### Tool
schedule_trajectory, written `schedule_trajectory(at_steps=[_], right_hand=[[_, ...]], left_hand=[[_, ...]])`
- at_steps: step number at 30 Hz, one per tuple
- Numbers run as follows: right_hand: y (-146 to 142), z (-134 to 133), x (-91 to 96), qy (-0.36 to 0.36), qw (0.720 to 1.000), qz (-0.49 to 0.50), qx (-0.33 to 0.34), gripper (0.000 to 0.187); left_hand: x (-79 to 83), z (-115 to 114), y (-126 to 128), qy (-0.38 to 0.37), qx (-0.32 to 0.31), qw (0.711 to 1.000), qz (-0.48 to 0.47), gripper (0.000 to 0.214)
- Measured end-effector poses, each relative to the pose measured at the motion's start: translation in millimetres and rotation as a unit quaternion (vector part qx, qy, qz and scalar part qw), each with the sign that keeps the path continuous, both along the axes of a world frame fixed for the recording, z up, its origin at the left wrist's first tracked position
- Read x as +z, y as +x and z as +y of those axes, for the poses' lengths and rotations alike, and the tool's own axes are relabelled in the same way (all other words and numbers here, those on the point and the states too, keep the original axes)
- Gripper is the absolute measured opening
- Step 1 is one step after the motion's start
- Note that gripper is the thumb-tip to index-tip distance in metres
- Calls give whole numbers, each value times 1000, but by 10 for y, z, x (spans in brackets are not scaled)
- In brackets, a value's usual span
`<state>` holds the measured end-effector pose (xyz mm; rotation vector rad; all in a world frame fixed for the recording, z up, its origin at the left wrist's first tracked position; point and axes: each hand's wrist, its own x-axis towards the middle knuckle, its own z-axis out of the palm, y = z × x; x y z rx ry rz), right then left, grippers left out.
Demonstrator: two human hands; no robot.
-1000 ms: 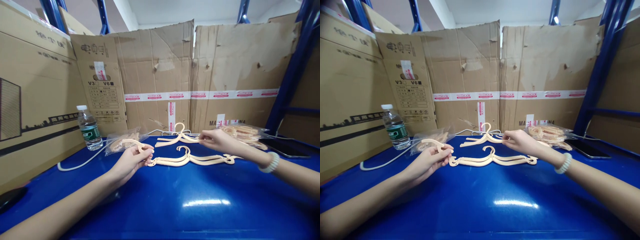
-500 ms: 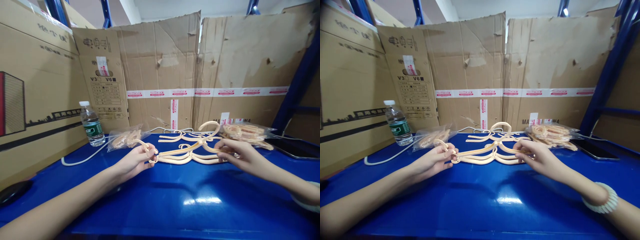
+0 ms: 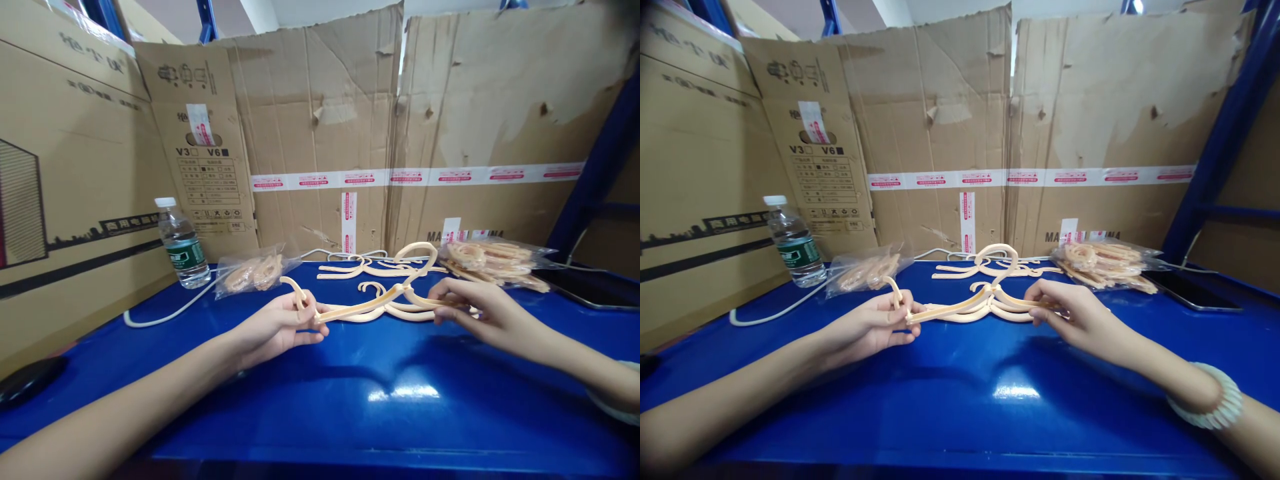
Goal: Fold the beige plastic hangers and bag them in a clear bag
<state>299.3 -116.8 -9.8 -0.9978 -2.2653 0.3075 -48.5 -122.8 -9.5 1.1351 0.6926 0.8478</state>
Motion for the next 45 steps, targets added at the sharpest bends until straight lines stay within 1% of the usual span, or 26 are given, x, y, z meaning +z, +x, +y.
schedule_trajectory(at_steps=[8,13,18,21,24,29,32,37,40,45], right_hand=[[1,-17,23,34,999,-5,-3,15],[-3,-6,-4,46,999,-13,-9,13],[-5,0,-39,66,998,-6,-4,14],[-19,-13,-46,75,997,-9,0,13],[-37,-31,-46,76,997,-17,6,12],[-62,-67,-43,84,995,-53,19,9],[-75,-92,-44,90,994,-61,19,9],[-96,-109,-50,79,995,-61,20,10],[-112,-126,-50,58,996,-62,21,12],[-136,-182,-46,19,998,-56,19,14]], left_hand=[[13,-10,7,-26,2,999,-18,30],[20,-6,6,-33,9,999,-23,31],[47,-14,27,-36,23,999,-26,36],[38,-9,43,-40,46,998,-33,35],[7,2,51,-34,84,995,-40,31],[-40,24,60,-33,146,989,-20,25],[-60,28,71,-35,170,985,-12,24],[-96,28,76,-19,185,982,-19,24],[-119,40,67,-5,186,982,-28,25],[-126,77,73,21,214,976,-40,25]])
